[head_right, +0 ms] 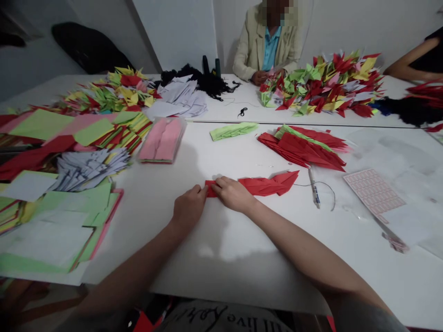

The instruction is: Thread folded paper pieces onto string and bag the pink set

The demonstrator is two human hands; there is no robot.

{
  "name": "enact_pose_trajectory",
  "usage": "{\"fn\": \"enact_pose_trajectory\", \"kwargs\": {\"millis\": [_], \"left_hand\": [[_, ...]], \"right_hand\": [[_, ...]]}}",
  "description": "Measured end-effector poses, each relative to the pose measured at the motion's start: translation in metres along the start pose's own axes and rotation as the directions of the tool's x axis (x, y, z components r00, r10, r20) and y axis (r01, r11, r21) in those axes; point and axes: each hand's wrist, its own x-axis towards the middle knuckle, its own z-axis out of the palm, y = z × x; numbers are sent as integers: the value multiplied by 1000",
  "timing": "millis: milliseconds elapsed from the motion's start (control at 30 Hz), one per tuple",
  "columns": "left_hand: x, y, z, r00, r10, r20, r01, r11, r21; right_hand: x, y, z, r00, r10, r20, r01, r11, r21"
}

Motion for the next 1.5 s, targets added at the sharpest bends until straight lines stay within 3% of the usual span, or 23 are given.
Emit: {"fn": "enact_pose_trajectory", "kwargs": {"millis": [167,467,600,767,1033,1233,1500], "left_hand": [[-1,6,-6,996,1,90,-4,1000,28],[-2,8,-3,995,24,100,-24,1000,3],[-2,6,-2,995,40,87,-41,999,4],[3,2,-6,988,34,153,-35,999,7],[7,-2,-10,977,36,211,-40,999,17],[7,-10,-5,985,47,164,-48,999,-2],[7,-11,-7,983,22,182,-14,999,-44]], "right_hand": [[3,5,8,997,-8,-74,8,1000,3],[-11,16,2,996,31,-82,-41,990,-132],[-16,17,2,997,24,-71,-38,981,-190],[-14,9,6,997,13,-80,-31,974,-224],[1,7,-4,999,44,-4,-44,986,-158],[-1,20,-5,1000,20,-8,-21,988,-151],[-18,26,3,997,45,-59,-57,975,-213]]}}
